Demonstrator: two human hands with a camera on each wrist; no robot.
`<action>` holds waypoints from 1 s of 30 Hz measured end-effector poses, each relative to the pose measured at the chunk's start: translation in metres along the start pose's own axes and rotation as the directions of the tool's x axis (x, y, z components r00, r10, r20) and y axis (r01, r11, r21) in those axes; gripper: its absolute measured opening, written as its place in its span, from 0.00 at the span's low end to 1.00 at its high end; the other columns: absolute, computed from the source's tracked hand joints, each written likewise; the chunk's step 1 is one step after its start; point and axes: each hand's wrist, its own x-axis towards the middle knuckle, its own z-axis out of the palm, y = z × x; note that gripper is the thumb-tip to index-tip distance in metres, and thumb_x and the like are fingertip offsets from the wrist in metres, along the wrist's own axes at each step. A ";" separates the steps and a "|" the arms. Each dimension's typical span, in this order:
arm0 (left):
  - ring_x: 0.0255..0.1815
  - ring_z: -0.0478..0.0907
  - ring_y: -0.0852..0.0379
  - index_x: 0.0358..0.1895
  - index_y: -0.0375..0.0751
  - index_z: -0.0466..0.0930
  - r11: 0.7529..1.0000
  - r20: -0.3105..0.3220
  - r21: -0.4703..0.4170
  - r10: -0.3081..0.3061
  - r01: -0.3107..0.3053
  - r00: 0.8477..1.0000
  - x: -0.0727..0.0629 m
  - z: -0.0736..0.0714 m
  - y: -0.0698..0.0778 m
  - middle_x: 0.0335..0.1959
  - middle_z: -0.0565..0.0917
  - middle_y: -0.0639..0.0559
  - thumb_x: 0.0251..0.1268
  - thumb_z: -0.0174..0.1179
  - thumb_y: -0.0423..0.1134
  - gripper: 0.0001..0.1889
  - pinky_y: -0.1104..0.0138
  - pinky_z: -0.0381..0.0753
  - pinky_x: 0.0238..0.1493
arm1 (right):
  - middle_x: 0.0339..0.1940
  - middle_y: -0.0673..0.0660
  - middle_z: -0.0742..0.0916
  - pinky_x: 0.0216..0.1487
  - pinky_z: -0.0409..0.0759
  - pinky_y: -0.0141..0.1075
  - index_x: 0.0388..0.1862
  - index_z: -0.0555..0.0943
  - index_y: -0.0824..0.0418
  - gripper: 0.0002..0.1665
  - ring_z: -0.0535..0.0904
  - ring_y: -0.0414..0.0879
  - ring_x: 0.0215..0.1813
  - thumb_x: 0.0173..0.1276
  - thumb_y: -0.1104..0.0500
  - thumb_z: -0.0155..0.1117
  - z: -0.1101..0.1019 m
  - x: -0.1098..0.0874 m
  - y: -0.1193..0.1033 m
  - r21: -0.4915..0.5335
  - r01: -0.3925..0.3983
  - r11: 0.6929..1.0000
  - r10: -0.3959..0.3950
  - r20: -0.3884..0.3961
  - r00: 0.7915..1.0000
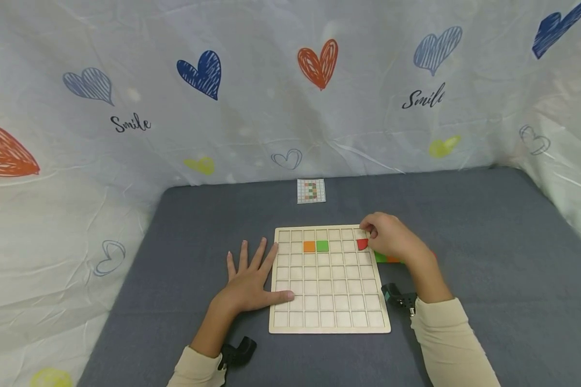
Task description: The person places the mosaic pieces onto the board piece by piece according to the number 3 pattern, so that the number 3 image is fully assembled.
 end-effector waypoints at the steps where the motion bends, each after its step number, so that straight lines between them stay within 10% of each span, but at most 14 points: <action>1: 0.77 0.17 0.35 0.83 0.59 0.37 1.000 -0.001 -0.002 0.001 -0.001 1.000 0.000 0.000 0.000 0.82 0.34 0.50 0.50 0.56 0.82 0.62 0.33 0.18 0.66 | 0.40 0.62 0.83 0.39 0.73 0.43 0.50 0.82 0.74 0.20 0.73 0.50 0.37 0.60 0.78 0.53 0.000 0.000 0.000 -0.005 0.003 1.000 -0.003 0.001 1.000; 10: 0.77 0.18 0.35 0.83 0.58 0.39 1.000 -0.007 -0.005 0.005 -0.006 1.000 0.000 -0.002 0.001 0.82 0.34 0.49 0.50 0.57 0.81 0.62 0.32 0.18 0.65 | 0.31 0.55 0.80 0.39 0.75 0.44 0.36 0.82 0.65 0.08 0.73 0.48 0.35 0.60 0.65 0.74 0.006 0.004 -0.004 -0.074 0.026 0.997 -0.024 0.024 0.999; 30: 0.77 0.17 0.35 0.83 0.59 0.37 1.000 -0.002 0.002 0.010 -0.010 1.000 0.000 0.000 -0.001 0.82 0.33 0.50 0.50 0.55 0.82 0.61 0.32 0.18 0.65 | 0.33 0.56 0.82 0.37 0.76 0.45 0.35 0.88 0.65 0.06 0.75 0.50 0.35 0.58 0.71 0.71 0.007 0.003 -0.010 -0.161 0.015 0.987 -0.018 -0.017 1.000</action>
